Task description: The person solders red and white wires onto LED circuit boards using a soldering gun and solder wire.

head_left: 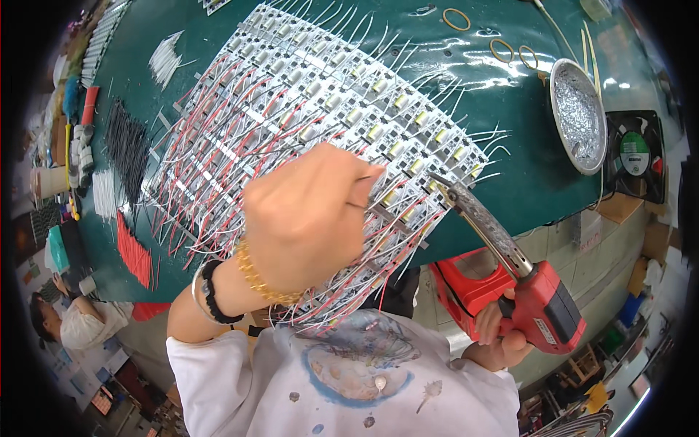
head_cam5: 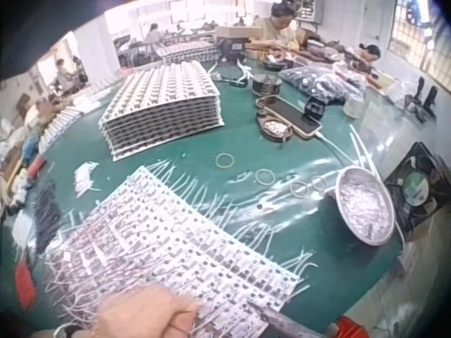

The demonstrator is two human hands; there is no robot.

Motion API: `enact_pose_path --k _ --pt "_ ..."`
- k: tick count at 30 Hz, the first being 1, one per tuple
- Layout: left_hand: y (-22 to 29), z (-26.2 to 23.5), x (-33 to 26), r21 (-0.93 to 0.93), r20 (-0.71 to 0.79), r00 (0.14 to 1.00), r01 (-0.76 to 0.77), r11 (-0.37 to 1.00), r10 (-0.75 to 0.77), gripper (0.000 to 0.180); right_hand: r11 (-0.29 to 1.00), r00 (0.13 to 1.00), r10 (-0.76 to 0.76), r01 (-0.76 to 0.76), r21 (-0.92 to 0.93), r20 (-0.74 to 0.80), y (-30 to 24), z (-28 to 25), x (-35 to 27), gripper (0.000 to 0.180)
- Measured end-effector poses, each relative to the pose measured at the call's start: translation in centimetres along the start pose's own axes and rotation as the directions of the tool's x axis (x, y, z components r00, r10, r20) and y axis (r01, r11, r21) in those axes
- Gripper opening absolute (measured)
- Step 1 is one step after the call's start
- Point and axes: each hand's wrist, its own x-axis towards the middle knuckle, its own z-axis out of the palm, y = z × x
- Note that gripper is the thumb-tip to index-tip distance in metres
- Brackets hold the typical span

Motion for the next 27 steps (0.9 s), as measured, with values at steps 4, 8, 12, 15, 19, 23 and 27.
enact_pose_path --k 4,8,12,15,19,23,27 --pt "2.0 -0.2 0.1 -0.134 0.070 0.994 0.097 0.986 -0.088 0.011 1.000 0.997 0.012 -0.012 0.010 -0.071 -0.1 -0.1 -0.7 0.075" --pt "2.1 1.5 -0.9 -0.095 0.235 0.971 0.078 0.992 -0.054 0.011 0.999 0.998 0.040 -0.040 -0.010 -0.039 -0.2 -0.6 -0.2 0.075" --pt "1.9 2.6 -1.4 -0.090 0.208 0.975 0.100 0.991 -0.079 0.013 1.000 0.977 0.014 -0.017 0.012 0.211 0.7 -2.6 -0.7 0.072" --pt "2.0 2.4 -1.1 -0.106 0.242 0.967 0.108 0.989 -0.080 0.011 0.999 0.989 0.022 -0.026 0.023 0.149 1.1 -2.8 -0.7 0.068" --pt "2.1 2.3 -1.0 -0.081 0.245 0.964 0.128 0.988 -0.105 0.012 0.987 0.952 0.052 -0.004 -0.158 0.302 0.4 -4.0 -0.1 0.050" --pt "2.1 2.3 -0.8 -0.090 0.231 0.966 0.143 0.986 -0.119 0.013 0.886 0.886 0.193 0.027 -0.463 0.421 -0.2 -6.2 -0.5 0.040" --pt "1.9 2.2 -0.8 -0.109 0.228 0.966 0.147 0.983 -0.119 0.013 0.948 0.933 -0.095 0.191 -0.256 0.346 2.5 -7.9 -2.6 0.037"
